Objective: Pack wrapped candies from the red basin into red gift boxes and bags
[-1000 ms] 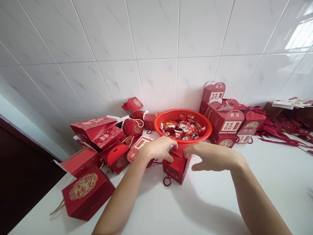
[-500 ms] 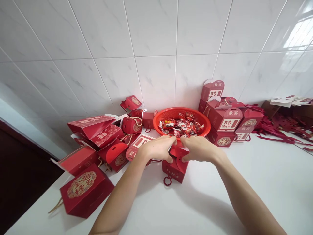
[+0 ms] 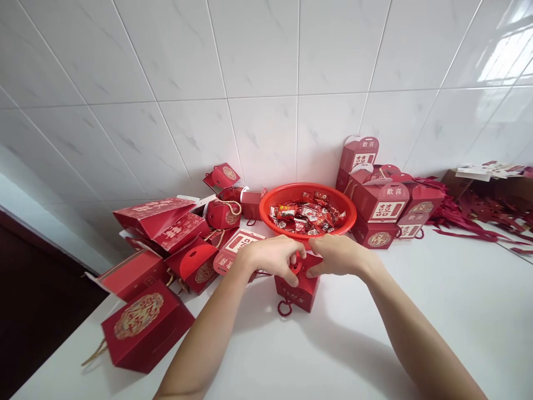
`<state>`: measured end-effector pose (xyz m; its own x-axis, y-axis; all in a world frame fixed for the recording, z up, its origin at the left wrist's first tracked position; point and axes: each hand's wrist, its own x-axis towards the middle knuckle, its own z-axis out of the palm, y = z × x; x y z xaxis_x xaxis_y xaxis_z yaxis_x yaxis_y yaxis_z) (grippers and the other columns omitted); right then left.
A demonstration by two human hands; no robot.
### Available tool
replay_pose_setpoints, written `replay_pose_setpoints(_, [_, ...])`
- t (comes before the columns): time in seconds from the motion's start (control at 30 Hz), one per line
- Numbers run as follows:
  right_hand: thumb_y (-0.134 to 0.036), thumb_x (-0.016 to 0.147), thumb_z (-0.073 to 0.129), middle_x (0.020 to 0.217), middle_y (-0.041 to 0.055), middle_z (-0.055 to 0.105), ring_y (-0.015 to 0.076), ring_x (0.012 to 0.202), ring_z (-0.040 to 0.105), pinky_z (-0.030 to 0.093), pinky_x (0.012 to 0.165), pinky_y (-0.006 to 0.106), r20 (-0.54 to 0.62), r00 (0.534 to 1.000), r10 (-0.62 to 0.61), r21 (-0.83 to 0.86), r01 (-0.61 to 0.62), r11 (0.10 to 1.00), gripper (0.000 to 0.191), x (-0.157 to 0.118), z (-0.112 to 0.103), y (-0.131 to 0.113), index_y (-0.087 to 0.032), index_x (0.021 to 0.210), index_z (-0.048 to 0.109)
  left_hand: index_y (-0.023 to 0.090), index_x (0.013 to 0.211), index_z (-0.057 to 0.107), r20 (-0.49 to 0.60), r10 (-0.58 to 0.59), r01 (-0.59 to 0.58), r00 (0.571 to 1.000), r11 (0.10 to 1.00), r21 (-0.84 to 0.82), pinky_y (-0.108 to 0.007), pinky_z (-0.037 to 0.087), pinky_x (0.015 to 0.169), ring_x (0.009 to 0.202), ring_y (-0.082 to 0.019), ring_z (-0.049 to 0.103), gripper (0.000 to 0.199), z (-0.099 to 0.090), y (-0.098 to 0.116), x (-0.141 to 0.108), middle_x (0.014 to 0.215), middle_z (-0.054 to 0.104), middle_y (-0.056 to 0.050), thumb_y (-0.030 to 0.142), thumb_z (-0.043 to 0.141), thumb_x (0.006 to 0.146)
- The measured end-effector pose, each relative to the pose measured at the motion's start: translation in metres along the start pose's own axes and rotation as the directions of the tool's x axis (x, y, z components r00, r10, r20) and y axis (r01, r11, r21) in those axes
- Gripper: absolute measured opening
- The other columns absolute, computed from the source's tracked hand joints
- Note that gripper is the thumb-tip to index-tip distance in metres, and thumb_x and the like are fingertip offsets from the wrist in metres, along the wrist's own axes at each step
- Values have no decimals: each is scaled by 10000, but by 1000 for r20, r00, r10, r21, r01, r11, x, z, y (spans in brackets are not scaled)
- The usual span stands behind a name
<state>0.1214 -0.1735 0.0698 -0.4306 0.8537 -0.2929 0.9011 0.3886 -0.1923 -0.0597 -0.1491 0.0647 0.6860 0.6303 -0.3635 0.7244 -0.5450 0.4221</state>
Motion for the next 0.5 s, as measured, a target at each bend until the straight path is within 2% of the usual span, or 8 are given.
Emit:
replay_pose_setpoints(0.13, [-593,713,759,1046,107,713,291,917,686,436,628,289,-24,1000,0,46,1,999,642,-6,7,-11,-176,1172,590,201,1001,604,-43,4,-3,999,1000,25,-261,463,652,889,-221,631,410,0,-4,1,1012,653,-42,338,762,649])
replay_pose_setpoints(0.27, [-594,707,793,1057,155,718,330,978,695,487,717,325,-34,999,11,3,-11,1000,806,-3,21,-30,-111,1293,522,185,769,600,-13,13,-13,1000,999,36,-257,425,604,744,-180,601,120,1,-8,2,846,666,-25,258,658,693])
replay_pose_setpoints(0.33, [-546,749,778,1085,182,711,344,1012,691,496,750,344,-67,998,10,-58,-14,998,759,2,26,-38,-84,1296,524,178,685,590,-14,7,-6,1000,998,59,-260,405,593,695,-167,583,31,0,-9,1,778,665,-22,202,592,704])
replay_pose_setpoints(0.4, [-521,786,746,1114,191,704,348,1039,683,495,767,349,-87,996,-8,-106,-1,994,636,5,28,-42,-96,1228,578,173,658,595,-31,-7,10,999,997,79,-264,392,582,670,-164,575,61,-1,-9,-2,747,667,-23,187,564,709])
replay_pose_setpoints(0.5, [-528,771,741,1116,160,711,335,1023,685,484,755,339,-80,996,-49,-129,38,991,541,3,24,-38,-142,1131,625,176,745,666,-30,20,-18,999,998,61,-259,413,605,710,-175,606,115,-3,-5,-9,796,694,-28,247,576,755])
